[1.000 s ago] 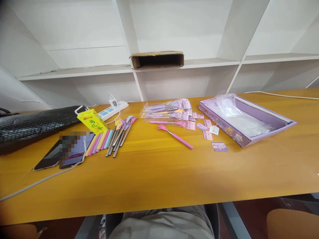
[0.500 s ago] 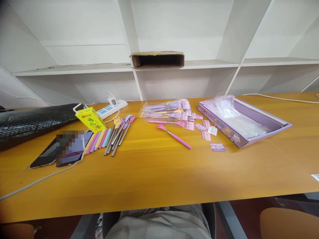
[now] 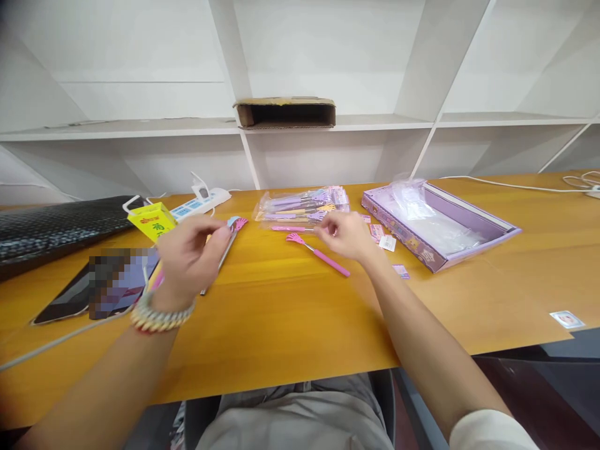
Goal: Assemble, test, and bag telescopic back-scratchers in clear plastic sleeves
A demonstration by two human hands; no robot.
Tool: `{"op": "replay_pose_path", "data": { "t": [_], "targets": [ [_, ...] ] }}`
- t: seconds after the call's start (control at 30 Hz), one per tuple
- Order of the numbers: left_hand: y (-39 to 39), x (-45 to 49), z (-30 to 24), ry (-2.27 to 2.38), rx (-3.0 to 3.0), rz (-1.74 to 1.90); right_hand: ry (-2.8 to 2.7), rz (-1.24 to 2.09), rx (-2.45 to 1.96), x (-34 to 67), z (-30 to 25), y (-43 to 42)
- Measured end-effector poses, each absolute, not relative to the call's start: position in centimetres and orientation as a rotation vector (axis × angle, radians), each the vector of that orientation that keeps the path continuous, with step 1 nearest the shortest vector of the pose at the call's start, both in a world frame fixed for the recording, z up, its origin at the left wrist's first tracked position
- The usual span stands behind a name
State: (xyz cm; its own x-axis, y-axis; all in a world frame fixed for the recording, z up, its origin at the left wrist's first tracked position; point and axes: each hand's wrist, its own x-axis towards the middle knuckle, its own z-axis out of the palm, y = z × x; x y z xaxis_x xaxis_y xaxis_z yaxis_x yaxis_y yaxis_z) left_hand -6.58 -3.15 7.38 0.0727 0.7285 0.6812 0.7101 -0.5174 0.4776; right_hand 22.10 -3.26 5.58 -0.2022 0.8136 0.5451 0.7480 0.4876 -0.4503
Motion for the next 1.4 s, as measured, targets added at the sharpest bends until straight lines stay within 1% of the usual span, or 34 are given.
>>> {"op": "replay_pose_path", "data": {
  "t": [0.07,0.17,0.33,0.43,0.57,0.67,0.87,1.03,1.13,1.23,1.33,1.4],
  "targets": [
    [-1.6,-7.1,6.5,1.548,2.285,1.461,-2.126,0.152,-1.456,21.9,3.7,-2.7],
    [0.8,-8.2,4.1,1.738,2.242,1.427,-2.288,0.238,-1.628,21.6,1.2,-2.2],
    [1.0,-8.1,1.1,1.831,2.491,1.051,-2.312,0.293,-1.653,20.9,-0.1,-2.5],
    [-0.4,-6.7,0.9,1.718,2.671,0.895,-2.267,0.338,-1.631,19.8,-0.1,-3.0],
    [-1.2,-5.1,0.4,1.413,2.862,0.791,-2.297,0.529,-1.451,18.5,-0.2,-3.8],
    [-1.0,-4.9,-0.2,1.288,2.83,0.826,-2.329,0.566,-1.355,18.0,-0.2,-4.2],
    [-0.8,-5.1,-0.1,1.208,2.926,1.096,-2.311,0.478,-1.22,17.9,0.1,-4.5],
    [-1.2,-4.3,0.2,1.144,2.89,1.21,-2.288,0.609,-1.242,17.6,0.3,-4.9],
    [-1.5,-3.7,0.3,1.123,2.827,1.21,-2.292,0.582,-1.201,17.2,0.4,-5.0],
    [-1.8,-3.3,0.5,1.245,2.725,1.223,-2.208,0.564,-1.18,17.2,0.4,-4.8],
    [-1.9,-3.3,0.5,1.367,2.627,1.214,-1.978,0.697,-1.207,17.4,0.2,-4.2],
    [-2.2,-3.3,0.7,1.327,2.649,1.067,-1.803,0.84,-1.161,17.4,-0.1,-4.0]
  ]
}}
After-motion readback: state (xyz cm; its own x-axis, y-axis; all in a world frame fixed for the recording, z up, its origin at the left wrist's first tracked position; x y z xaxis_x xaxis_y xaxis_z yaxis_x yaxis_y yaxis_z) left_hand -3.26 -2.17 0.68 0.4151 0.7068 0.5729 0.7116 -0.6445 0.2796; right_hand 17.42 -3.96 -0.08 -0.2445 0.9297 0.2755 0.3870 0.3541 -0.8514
